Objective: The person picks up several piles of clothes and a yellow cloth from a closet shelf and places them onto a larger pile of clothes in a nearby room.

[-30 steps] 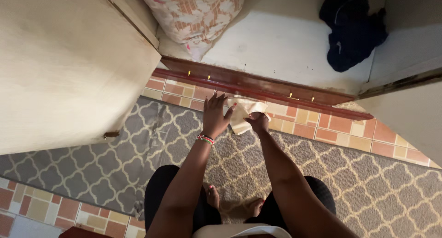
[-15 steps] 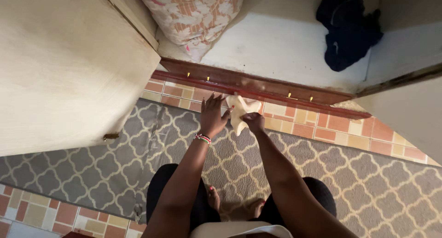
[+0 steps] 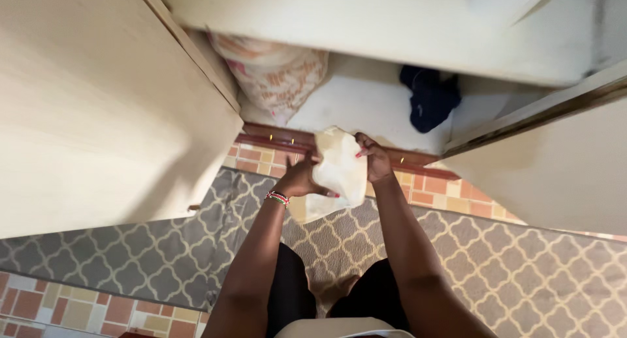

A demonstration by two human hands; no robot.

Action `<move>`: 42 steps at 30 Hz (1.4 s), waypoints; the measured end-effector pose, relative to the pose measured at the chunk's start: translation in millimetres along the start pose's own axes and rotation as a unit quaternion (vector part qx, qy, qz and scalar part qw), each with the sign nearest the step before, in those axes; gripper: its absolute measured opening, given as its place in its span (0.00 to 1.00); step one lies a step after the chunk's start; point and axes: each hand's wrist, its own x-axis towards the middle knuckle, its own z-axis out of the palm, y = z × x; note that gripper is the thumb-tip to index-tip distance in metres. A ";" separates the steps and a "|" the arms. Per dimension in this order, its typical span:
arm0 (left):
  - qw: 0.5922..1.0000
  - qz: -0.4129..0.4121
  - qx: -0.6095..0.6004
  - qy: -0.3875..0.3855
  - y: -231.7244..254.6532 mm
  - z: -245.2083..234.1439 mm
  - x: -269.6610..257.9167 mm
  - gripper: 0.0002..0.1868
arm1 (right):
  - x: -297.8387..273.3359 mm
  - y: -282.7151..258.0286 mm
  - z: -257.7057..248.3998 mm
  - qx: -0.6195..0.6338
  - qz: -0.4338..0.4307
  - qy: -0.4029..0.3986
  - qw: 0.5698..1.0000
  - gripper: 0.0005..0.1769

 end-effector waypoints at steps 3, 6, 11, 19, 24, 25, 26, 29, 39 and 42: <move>0.980 0.096 -0.172 0.027 52.5 -57.4 -24.6 0.51 | 13.8 -50.6 75.8 -0.020 -0.044 -0.022 0.999 0.06; 0.949 0.144 -0.269 0.080 111.0 -125.0 -54.2 0.39 | 30.4 -93.7 153.7 -0.083 -0.079 0.073 0.991 0.13; 0.925 0.170 -0.289 0.181 201.8 -241.8 -116.9 0.36 | 49.5 -131.0 329.4 -0.169 0.005 0.082 0.982 0.33; 0.902 0.268 -0.230 0.247 295.0 -375.7 -213.8 0.46 | 72.2 -176.3 553.7 -0.327 -0.053 0.079 0.940 0.43; 0.863 0.312 -0.191 0.348 334.1 -441.2 -261.5 0.39 | 78.6 -222.2 608.0 -0.387 -0.176 0.085 0.901 0.40; 0.850 0.327 -0.196 0.362 343.5 -452.8 -268.9 0.38 | 79.2 -232.6 620.3 -0.409 -0.216 0.055 0.885 0.38; 0.848 0.332 -0.194 0.364 353.2 -463.2 -275.4 0.38 | 80.2 -243.6 633.5 -0.429 -0.255 0.024 0.866 0.35; 0.824 0.373 -0.154 0.397 381.7 -496.8 -287.8 0.38 | 89.8 -284.9 679.0 -0.428 -0.317 -0.025 0.846 0.36; 0.755 0.371 -0.095 0.532 435.5 -574.4 -248.9 0.32 | 197.3 -441.6 747.3 -0.391 -0.373 -0.092 0.837 0.33; 0.729 0.351 -0.077 0.583 442.0 -595.8 -230.8 0.31 | 254.8 -491.0 755.5 -0.401 -0.404 -0.057 0.820 0.34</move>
